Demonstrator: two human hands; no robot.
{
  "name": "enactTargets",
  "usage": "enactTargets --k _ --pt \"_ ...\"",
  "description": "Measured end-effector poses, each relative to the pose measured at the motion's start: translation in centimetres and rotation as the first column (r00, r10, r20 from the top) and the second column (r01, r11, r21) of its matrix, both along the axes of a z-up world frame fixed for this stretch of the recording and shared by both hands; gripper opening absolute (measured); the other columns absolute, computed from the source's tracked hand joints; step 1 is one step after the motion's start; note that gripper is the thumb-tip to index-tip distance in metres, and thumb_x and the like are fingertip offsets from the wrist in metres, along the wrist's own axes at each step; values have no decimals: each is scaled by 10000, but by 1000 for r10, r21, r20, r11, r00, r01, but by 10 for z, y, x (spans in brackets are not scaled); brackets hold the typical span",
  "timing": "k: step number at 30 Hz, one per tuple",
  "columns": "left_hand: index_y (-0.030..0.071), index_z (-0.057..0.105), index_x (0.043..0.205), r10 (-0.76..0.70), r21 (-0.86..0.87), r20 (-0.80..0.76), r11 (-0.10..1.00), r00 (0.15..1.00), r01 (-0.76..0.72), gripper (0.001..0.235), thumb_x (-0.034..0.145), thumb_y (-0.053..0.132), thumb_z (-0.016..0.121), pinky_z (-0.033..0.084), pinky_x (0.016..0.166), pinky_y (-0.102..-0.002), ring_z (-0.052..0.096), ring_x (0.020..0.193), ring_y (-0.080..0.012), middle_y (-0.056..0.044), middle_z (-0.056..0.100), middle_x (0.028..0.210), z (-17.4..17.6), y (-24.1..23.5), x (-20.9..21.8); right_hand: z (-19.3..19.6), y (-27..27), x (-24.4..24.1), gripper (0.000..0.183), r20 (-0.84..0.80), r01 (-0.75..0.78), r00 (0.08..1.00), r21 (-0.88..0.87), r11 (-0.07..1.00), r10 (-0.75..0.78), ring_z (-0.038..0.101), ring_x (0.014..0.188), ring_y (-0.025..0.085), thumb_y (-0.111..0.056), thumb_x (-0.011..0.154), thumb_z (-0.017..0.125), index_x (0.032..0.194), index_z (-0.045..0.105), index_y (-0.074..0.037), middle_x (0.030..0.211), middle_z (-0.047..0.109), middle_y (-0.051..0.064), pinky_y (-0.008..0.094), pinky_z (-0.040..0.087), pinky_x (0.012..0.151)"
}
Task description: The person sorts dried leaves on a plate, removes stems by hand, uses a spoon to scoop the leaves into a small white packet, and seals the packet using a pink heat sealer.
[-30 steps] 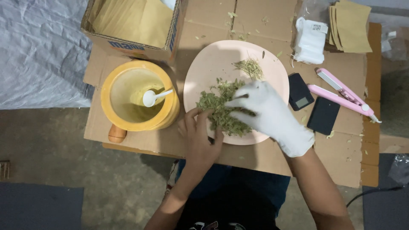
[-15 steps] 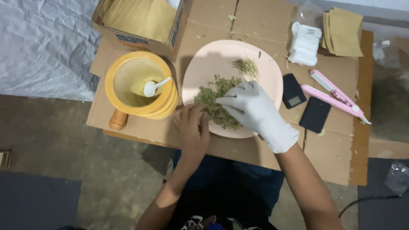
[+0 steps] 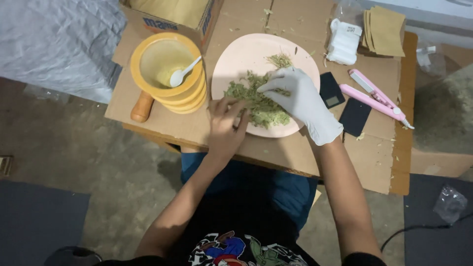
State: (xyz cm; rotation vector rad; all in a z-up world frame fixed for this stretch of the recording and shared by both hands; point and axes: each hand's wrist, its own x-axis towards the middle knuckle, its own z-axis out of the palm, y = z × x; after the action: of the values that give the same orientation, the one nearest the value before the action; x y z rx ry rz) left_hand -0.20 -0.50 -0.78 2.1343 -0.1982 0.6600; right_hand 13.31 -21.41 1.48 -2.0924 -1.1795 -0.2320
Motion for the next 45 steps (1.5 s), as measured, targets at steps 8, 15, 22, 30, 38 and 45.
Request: enactTargets --k 8,15,22,30,38,45 --pt "122 736 1149 4 94 26 996 1000 -6 110 1149 194 653 359 941 -348 409 1037 -142 10 532 1051 9 -2 18 -4 7 -2 162 -72 -28 997 63 998 33 750 1024 406 -195 948 900 1086 849 -126 1050 815 123 516 562 923" --pt "91 759 1154 15 61 70 998 997 -19 97 1108 170 727 416 990 -387 475 1076 -179 -34 596 1048 2 -3 20 0 6 -3 213 -140 3 990 68 998 6 752 987 371 -241 983 866 1192 850 -207 996 810 88 483 556 925" --pt "145 780 1124 86 79 81 993 993 -93 56 1079 173 764 399 977 -382 491 1054 -168 12 610 1015 6 -3 24 8 19 -12 400 -227 11 974 74 997 6 755 983 364 -148 939 866 1332 796 -142 1009 826 93 511 567 932" --pt "156 772 1038 166 128 209 972 964 -195 92 989 111 835 387 969 -389 558 1049 -185 21 674 954 -16 -5 28 -5 31 -18 508 -166 70 983 -48 996 -78 734 1080 314 -127 927 868 1418 754 -185 1087 831 61 446 536 1048" --pt "175 766 1021 202 146 219 961 955 -236 114 952 118 838 393 941 -376 610 1052 -196 20 687 947 -15 -5 27 -7 29 -12 525 -116 60 991 -38 997 -64 715 1086 265 -135 932 848 1436 730 -224 1077 803 19 417 513 1030" --pt "166 781 998 215 189 176 950 960 -248 110 934 122 859 399 939 -378 630 1059 -213 7 721 947 -17 -8 28 -10 23 -9 552 -22 49 998 -75 996 -51 721 1074 253 -111 923 845 1448 718 -223 1076 797 2 417 526 1001"
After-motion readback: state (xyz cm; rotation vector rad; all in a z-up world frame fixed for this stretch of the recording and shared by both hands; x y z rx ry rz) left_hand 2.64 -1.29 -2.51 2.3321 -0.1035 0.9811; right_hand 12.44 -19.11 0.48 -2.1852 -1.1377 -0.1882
